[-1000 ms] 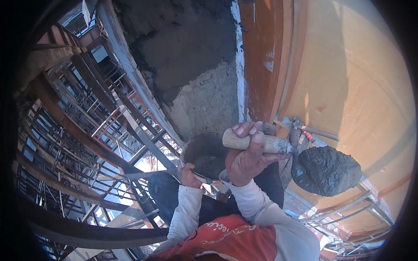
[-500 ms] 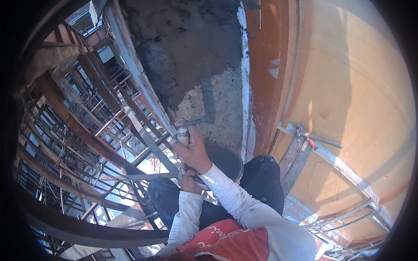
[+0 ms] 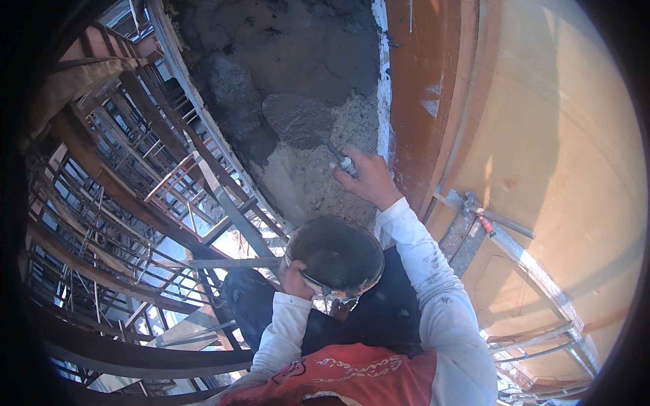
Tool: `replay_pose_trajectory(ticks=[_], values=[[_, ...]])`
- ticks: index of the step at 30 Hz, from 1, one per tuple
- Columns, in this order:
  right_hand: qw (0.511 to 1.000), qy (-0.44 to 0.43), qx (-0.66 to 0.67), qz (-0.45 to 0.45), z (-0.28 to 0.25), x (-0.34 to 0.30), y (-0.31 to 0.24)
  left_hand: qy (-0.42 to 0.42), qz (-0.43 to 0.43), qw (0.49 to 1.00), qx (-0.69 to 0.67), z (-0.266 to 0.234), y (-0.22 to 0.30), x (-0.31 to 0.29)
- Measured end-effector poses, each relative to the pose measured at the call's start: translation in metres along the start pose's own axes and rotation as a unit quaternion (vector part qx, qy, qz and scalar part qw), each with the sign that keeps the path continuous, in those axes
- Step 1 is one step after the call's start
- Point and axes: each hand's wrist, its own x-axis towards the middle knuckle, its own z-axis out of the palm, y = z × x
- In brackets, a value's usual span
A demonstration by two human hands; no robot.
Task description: The person applies plaster to an overhead structural beam using a trowel, taking mortar from a bucket and then smoothing it with a wooden board.
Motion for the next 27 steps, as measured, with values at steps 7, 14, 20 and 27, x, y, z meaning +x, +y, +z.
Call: replay_pose_trajectory(ticks=[7, 14, 20, 27], values=[[0.897, -0.043, -0.336, -0.285, -0.049, 0.112, 0.026, -0.014, -0.017, 1.000, -0.009, 0.014, 0.005, -0.010], [0.833, -0.095, -0.424, -0.343, -0.051, 0.191, -0.034, -0.003, -0.015, 1.000, -0.022, 0.015, 0.011, -0.014], [0.798, -0.072, -0.498, -0.332, -0.084, 0.231, -0.087, -0.040, -0.046, 0.998, -0.034, 0.022, 0.012, -0.016], [0.788, -0.131, -0.517, -0.308, -0.109, 0.277, -0.147, -0.050, -0.023, 0.998, -0.028, 0.027, 0.012, -0.017]])
